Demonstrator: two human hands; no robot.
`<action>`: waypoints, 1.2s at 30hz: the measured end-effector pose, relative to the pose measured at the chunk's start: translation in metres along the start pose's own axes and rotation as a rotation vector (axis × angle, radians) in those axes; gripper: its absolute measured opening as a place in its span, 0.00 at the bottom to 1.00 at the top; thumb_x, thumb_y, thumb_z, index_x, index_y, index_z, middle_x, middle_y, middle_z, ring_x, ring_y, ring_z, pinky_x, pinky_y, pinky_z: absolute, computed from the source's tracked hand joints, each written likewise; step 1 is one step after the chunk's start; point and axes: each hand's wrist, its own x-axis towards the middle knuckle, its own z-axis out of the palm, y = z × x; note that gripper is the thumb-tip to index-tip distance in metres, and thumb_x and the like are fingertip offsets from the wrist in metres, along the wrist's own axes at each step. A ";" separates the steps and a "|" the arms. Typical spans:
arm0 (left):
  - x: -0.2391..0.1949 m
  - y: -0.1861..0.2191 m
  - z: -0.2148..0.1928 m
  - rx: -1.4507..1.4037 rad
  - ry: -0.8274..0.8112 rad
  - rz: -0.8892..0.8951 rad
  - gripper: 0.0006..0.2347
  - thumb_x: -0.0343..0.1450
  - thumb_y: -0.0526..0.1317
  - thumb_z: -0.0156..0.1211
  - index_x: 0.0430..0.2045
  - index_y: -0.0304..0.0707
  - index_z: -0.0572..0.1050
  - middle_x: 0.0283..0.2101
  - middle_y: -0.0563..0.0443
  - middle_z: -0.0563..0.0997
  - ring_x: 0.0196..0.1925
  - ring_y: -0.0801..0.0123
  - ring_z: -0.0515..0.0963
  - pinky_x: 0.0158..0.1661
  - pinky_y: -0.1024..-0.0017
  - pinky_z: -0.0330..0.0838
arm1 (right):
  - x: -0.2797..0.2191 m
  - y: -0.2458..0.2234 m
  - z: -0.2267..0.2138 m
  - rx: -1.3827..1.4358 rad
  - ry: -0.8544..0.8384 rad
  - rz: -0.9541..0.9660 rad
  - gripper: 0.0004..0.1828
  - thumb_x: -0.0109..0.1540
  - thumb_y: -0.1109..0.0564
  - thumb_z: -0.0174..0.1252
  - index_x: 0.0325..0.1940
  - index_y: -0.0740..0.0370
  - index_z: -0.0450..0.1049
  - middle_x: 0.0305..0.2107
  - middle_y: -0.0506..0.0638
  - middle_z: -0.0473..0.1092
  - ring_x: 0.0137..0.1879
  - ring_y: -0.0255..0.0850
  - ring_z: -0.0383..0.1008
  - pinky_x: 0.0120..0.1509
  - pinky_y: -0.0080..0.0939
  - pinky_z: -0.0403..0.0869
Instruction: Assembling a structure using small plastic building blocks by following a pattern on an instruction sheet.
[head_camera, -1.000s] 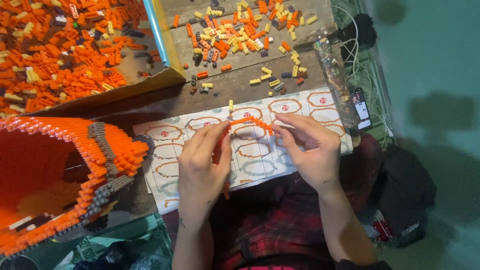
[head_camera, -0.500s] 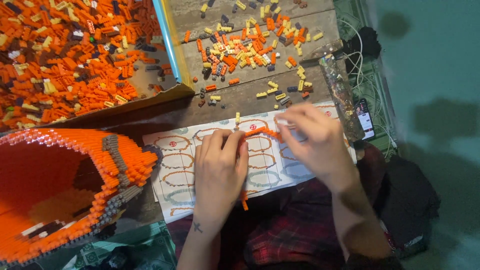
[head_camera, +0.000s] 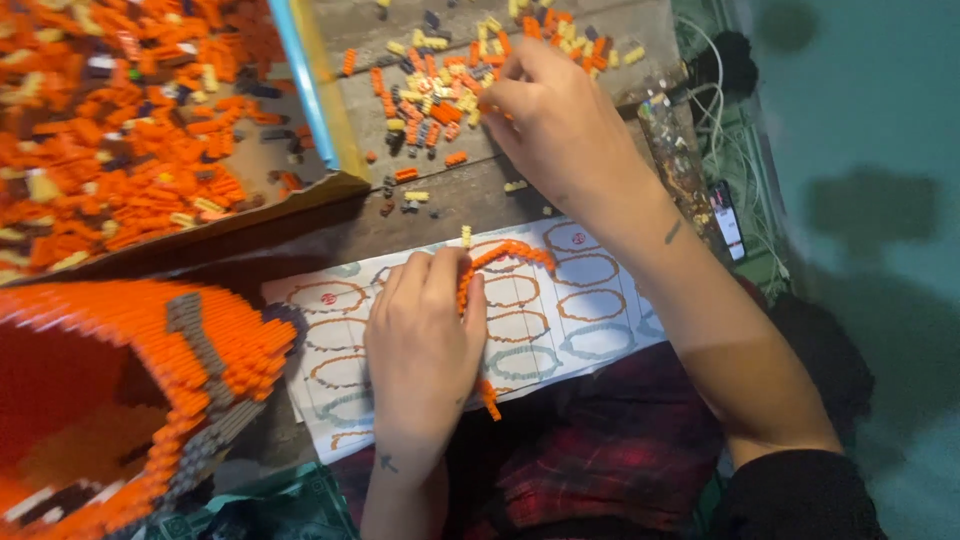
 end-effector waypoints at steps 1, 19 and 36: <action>0.000 0.001 -0.001 -0.006 -0.017 0.007 0.11 0.72 0.36 0.72 0.47 0.37 0.81 0.39 0.47 0.81 0.40 0.55 0.82 0.42 0.57 0.77 | -0.002 -0.001 -0.002 -0.005 -0.005 0.019 0.07 0.64 0.68 0.75 0.43 0.66 0.83 0.41 0.53 0.71 0.42 0.50 0.76 0.46 0.49 0.77; 0.001 0.008 -0.007 -0.063 -0.012 0.052 0.09 0.71 0.33 0.77 0.44 0.35 0.87 0.43 0.51 0.83 0.41 0.60 0.79 0.47 0.61 0.75 | -0.162 -0.059 -0.064 0.213 0.000 0.321 0.11 0.59 0.71 0.75 0.45 0.72 0.86 0.46 0.61 0.84 0.48 0.47 0.86 0.54 0.41 0.85; -0.002 0.021 0.004 -0.097 -0.213 0.370 0.15 0.69 0.35 0.69 0.49 0.31 0.86 0.62 0.42 0.82 0.69 0.48 0.76 0.68 0.46 0.69 | -0.160 -0.059 -0.067 0.218 -0.090 0.262 0.12 0.60 0.71 0.74 0.46 0.76 0.83 0.50 0.62 0.82 0.52 0.54 0.83 0.59 0.49 0.81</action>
